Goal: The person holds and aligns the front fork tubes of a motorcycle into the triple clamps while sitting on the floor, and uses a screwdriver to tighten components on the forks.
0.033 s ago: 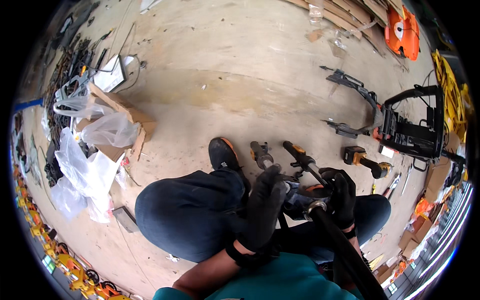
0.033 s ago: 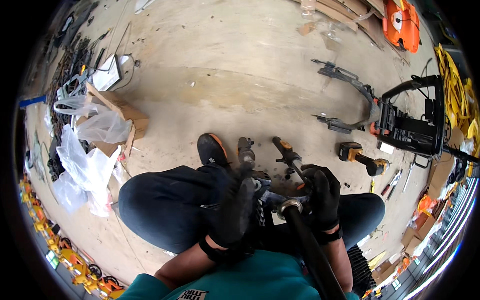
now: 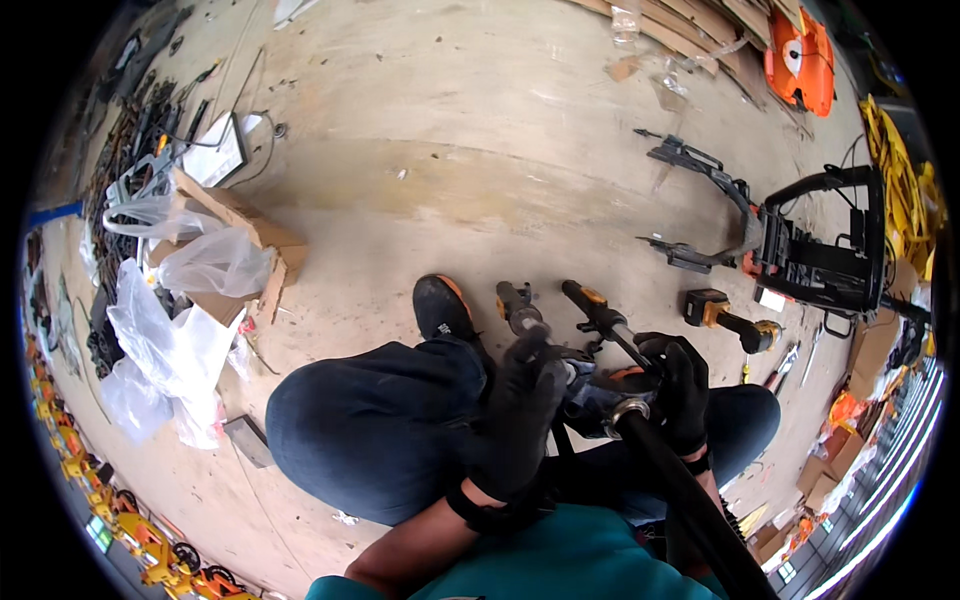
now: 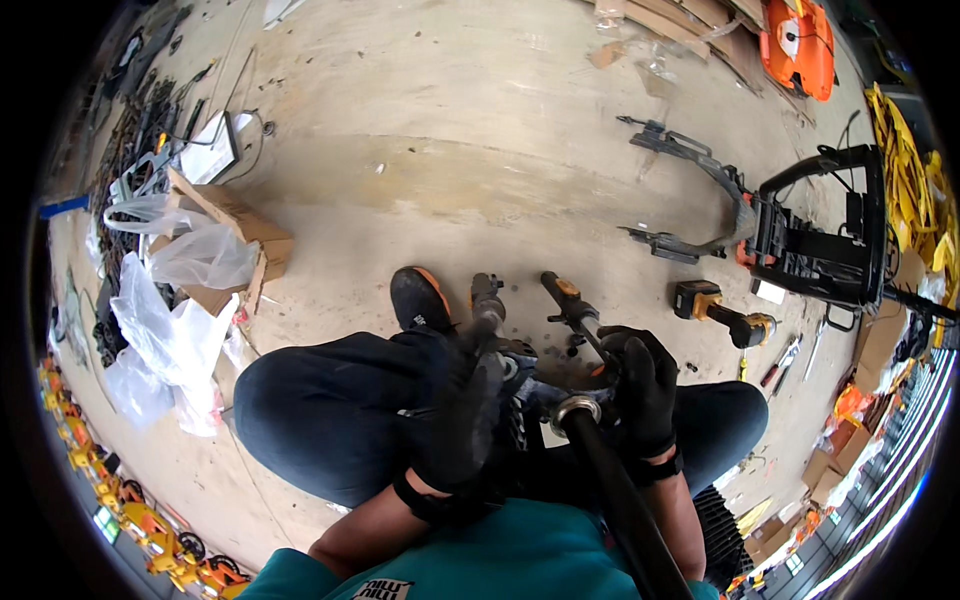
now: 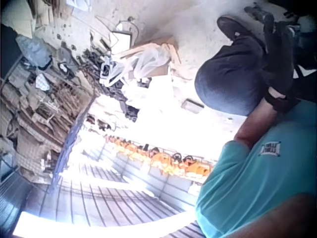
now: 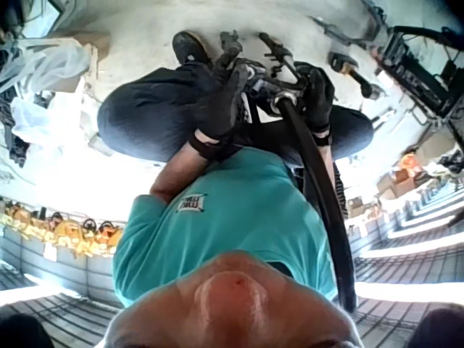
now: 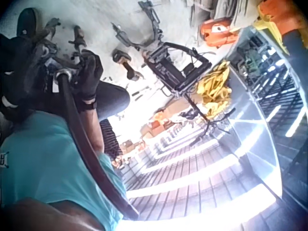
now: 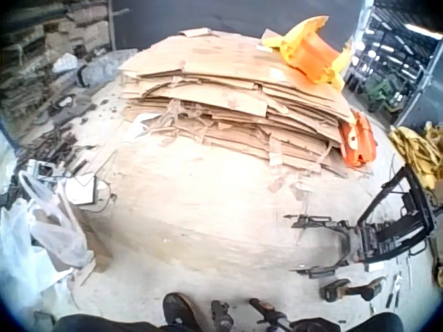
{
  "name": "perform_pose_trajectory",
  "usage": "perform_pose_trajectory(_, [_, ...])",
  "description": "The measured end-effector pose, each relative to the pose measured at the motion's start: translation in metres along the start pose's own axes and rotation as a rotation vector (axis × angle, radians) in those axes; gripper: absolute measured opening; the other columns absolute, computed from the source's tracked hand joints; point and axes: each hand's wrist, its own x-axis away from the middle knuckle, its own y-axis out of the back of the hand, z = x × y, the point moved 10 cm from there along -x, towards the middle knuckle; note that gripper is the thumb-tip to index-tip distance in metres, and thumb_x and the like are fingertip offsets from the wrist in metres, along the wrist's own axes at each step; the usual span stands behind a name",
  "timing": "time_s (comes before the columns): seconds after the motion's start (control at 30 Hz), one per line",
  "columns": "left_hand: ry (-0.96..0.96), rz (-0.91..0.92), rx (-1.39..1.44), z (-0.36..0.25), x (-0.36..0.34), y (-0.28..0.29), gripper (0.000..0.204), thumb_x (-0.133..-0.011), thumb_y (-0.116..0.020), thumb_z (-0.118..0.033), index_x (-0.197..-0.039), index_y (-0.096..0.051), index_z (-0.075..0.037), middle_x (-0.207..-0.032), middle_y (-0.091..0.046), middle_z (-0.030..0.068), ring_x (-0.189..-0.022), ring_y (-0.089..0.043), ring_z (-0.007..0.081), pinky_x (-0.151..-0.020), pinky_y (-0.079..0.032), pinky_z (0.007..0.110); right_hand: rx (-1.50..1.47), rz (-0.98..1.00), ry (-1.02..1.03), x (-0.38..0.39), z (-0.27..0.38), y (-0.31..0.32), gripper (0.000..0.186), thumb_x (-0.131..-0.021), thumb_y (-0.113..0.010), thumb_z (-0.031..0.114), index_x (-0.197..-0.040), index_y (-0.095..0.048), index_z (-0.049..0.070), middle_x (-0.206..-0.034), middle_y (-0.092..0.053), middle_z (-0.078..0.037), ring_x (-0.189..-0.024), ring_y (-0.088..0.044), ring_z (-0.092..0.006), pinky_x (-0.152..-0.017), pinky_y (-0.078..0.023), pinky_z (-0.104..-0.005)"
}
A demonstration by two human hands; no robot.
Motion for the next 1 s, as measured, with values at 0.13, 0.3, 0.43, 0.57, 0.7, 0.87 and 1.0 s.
perform_pose_trajectory(0.13, [-0.09,0.075,0.046,-0.01,-0.006,-0.006,0.05,-0.109,-0.051,-0.021,-0.156,-0.041,-0.006,-0.134,-0.058,0.0027,-0.118,-0.056,0.0111,-0.103,-0.044,0.028,-0.08,-0.037,-0.141,-0.002,-0.014,0.004,0.039,-0.109,-0.048,0.027,-0.104,-0.071,-0.003,-0.101,-0.073,-0.011,-0.073,-0.062,-0.0133,-0.068,-0.05,-0.0299])
perform_pose_trajectory(0.3, [-0.115,0.076,0.021,-0.01,-0.01,-0.004,0.049,-0.104,-0.057,-0.007,-0.151,-0.043,-0.002,-0.12,-0.064,0.0063,-0.11,-0.06,0.0115,-0.099,-0.048,0.027,-0.045,-0.004,-0.106,-0.003,-0.013,0.004,0.038,-0.109,-0.048,0.027,-0.104,-0.071,-0.004,-0.102,-0.072,-0.011,-0.076,-0.062,-0.0134,-0.069,-0.051,-0.0301])
perform_pose_trajectory(0.43, [-0.106,0.107,-0.058,-0.004,-0.011,-0.006,0.045,-0.105,-0.058,-0.008,-0.148,-0.047,-0.004,-0.118,-0.065,0.005,-0.106,-0.059,0.0097,-0.095,-0.049,0.026,0.139,-0.012,0.122,-0.002,0.003,0.001,0.038,-0.109,-0.047,0.025,-0.104,-0.07,-0.005,-0.105,-0.072,-0.013,-0.087,-0.065,-0.0171,-0.078,-0.052,-0.0321])
perform_pose_trajectory(0.57, [-0.096,0.088,-0.15,0.001,-0.01,-0.002,0.042,-0.105,-0.058,-0.009,-0.146,-0.049,-0.006,-0.117,-0.066,0.0036,-0.104,-0.058,0.0085,-0.092,-0.05,0.025,0.258,0.008,0.27,0.005,0.014,-0.004,0.038,-0.11,-0.046,0.024,-0.105,-0.07,-0.006,-0.108,-0.072,-0.015,-0.099,-0.066,-0.0208,-0.09,-0.051,-0.0344])
perform_pose_trajectory(0.7, [-0.169,0.104,-0.191,-0.003,-0.006,-0.002,0.04,-0.106,-0.058,-0.013,-0.144,-0.05,-0.006,-0.118,-0.066,0.0043,-0.105,-0.06,0.0093,-0.09,-0.051,0.026,0.006,-0.001,0.013,0.005,-0.012,0.004,0.04,-0.11,-0.045,0.026,-0.105,-0.07,-0.005,-0.11,-0.072,-0.015,-0.102,-0.067,-0.023,-0.091,-0.052,-0.0351])
perform_pose_trajectory(0.87, [-0.261,0.078,-0.286,-0.006,-0.006,-0.001,0.039,-0.105,-0.06,-0.016,-0.142,-0.05,-0.005,-0.114,-0.068,0.0075,-0.104,-0.064,0.0129,-0.092,-0.053,0.029,0.037,0.02,0.061,0.004,0.0,-0.001,0.041,-0.111,-0.045,0.028,-0.108,-0.071,-0.004,-0.109,-0.072,-0.012,-0.095,-0.066,-0.0199,-0.085,-0.051,-0.0325])
perform_pose_trajectory(1.0, [-0.32,0.042,-0.392,-0.009,-0.007,0.0,0.039,-0.105,-0.06,-0.018,-0.14,-0.051,-0.005,-0.108,-0.07,0.0101,-0.099,-0.068,0.0175,-0.09,-0.054,0.032,0.249,0.07,-0.099,0.005,0.002,-0.001,0.048,-0.112,-0.044,0.04,-0.117,-0.069,-0.001,-0.105,-0.071,-0.008,-0.091,-0.066,-0.0151,-0.077,-0.05,-0.0276])
